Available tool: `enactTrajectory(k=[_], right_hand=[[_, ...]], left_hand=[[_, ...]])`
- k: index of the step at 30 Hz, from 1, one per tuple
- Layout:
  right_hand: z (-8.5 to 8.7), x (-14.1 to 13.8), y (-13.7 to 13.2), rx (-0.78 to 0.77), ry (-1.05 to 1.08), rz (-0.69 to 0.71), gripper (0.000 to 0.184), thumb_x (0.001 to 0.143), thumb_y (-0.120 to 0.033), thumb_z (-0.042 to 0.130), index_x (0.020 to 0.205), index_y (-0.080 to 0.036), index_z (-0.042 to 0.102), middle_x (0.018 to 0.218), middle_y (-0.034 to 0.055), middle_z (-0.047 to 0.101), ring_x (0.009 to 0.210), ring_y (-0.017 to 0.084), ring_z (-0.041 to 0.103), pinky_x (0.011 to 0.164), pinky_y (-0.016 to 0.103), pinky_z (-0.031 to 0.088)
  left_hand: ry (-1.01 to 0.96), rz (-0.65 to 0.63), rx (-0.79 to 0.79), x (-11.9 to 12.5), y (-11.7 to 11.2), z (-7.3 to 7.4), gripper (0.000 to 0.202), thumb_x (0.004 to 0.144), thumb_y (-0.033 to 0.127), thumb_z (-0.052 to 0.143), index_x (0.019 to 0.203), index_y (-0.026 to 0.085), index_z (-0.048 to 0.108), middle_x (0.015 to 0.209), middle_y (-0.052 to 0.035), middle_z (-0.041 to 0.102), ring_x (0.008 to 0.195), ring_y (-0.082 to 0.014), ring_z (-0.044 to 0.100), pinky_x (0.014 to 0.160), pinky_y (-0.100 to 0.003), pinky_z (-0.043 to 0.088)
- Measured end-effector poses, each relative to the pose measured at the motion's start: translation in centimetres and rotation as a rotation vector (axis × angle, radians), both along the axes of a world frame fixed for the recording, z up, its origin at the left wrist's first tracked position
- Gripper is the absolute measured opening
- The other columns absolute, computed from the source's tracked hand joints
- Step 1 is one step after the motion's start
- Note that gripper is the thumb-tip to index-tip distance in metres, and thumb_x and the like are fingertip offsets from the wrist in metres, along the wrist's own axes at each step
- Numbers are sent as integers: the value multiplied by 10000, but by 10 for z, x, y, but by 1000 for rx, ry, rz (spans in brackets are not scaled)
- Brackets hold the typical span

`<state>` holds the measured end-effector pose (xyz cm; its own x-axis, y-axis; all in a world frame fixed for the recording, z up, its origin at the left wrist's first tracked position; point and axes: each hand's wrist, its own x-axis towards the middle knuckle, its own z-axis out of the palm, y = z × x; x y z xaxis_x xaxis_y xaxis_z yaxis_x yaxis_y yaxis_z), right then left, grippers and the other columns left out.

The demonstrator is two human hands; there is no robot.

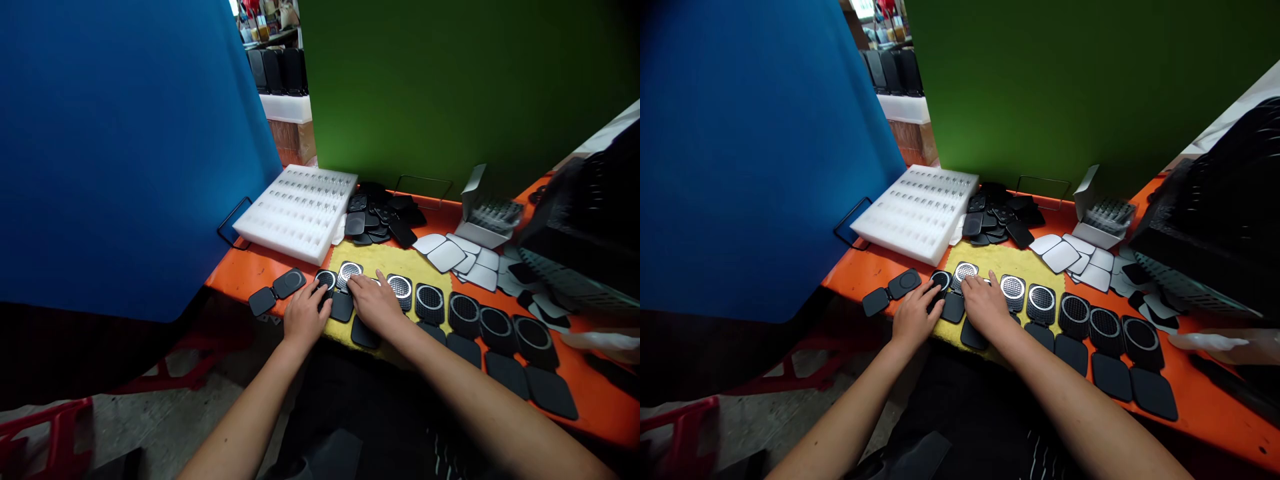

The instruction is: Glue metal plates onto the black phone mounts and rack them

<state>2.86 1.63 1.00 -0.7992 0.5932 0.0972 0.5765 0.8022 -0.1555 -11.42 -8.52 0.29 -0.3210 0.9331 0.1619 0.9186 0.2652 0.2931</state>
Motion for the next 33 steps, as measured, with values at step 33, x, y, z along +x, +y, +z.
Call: enactTrajectory(k=[33], right_hand=[[12, 108, 88, 44, 103, -460, 456, 840, -292, 389, 1275, -158, 365, 1337, 99, 376, 1228, 204, 311, 1000, 367, 246]], left_hand=[[49, -382, 56, 19, 12, 10, 444, 837, 360, 404, 1271, 269, 376, 1357, -55, 345, 1247, -246, 304, 1015, -514, 225]])
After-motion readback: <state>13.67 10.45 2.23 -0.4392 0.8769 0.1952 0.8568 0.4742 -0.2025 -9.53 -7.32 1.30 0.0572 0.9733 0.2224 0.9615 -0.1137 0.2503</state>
